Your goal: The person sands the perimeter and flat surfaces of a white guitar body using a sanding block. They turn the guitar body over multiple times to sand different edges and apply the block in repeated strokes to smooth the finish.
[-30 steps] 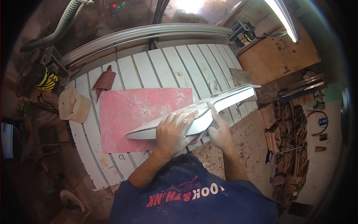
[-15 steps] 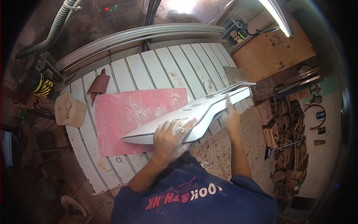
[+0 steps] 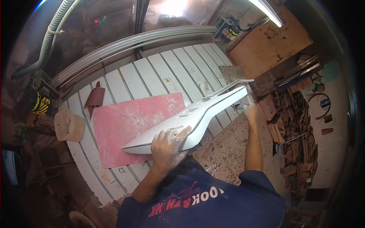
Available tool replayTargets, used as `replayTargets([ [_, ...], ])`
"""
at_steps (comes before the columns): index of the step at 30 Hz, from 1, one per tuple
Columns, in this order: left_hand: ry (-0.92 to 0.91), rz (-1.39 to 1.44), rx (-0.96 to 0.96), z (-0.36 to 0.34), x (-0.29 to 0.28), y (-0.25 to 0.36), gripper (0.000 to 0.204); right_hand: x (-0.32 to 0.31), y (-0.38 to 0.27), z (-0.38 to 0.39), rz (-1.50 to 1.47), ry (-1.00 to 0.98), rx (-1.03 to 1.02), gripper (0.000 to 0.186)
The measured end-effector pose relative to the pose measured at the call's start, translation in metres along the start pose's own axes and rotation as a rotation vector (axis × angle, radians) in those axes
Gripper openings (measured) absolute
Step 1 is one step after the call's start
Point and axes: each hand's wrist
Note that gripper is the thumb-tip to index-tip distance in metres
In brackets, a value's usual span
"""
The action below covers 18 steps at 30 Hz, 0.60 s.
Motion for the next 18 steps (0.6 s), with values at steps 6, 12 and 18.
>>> replayTargets([
  [6,0.049,-0.019,0.012,0.003,0.004,-0.005,0.081,-0.029,-0.045,0.035,-0.705,0.148,0.427,0.036],
  [12,0.055,-0.012,0.039,0.003,0.004,0.000,0.079,-0.039,-0.091,0.055,-0.467,0.367,-0.097,0.032],
  [18,0.038,-0.002,0.046,0.002,0.002,0.004,0.068,-0.047,-0.121,0.062,-0.262,0.047,-0.136,0.042],
])
Point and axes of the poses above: each hand's wrist, its own z-axis away from the middle knuckle, its own x-axis out of the palm, y = z × x, and after that the axes turned 8 degrees about z, right-handed
